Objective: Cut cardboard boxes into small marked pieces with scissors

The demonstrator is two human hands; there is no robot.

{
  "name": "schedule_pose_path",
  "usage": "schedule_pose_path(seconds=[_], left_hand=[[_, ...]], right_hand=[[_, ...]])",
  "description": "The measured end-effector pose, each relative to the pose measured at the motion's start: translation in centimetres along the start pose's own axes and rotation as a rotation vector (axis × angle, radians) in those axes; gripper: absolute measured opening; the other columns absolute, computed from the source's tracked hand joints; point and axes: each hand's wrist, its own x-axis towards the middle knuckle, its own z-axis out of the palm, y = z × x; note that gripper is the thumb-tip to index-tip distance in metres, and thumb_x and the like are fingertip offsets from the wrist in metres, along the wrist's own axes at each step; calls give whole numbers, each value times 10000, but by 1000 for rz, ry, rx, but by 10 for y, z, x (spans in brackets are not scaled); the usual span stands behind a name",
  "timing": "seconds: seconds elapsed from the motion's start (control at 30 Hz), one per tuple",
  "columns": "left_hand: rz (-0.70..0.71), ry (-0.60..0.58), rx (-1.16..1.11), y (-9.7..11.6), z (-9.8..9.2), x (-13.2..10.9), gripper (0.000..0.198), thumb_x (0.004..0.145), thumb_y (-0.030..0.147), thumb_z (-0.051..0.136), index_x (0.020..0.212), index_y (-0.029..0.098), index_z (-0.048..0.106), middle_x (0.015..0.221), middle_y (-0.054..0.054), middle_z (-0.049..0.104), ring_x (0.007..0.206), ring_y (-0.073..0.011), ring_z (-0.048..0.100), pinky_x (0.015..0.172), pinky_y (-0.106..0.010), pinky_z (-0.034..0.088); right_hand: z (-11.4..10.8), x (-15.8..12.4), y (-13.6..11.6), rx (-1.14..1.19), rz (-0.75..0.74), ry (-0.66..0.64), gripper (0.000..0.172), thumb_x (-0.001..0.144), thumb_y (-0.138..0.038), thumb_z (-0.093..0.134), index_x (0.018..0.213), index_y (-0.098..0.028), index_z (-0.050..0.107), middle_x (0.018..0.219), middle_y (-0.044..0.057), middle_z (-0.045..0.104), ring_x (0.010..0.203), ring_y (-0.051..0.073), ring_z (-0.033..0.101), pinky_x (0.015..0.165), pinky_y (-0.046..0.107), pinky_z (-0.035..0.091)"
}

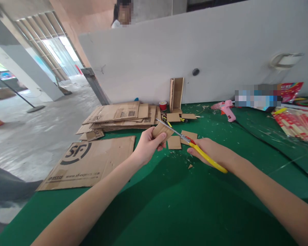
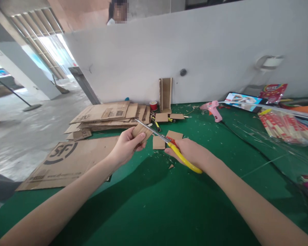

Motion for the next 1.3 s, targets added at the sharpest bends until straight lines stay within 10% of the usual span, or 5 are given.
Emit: schedule_pose_path(seconds=[1.3], left_hand=[[-41, -72, 37, 2, 2, -1, 254, 797, 353, 645, 847, 153, 496, 551, 26, 551, 435, -46, 429, 400, -171, 294]], right_hand=[[-2, -1, -9, -11, 4, -8, 380, 904, -514, 346, 709, -209, 462, 622, 34, 567, 515, 145, 497, 496, 251, 341]])
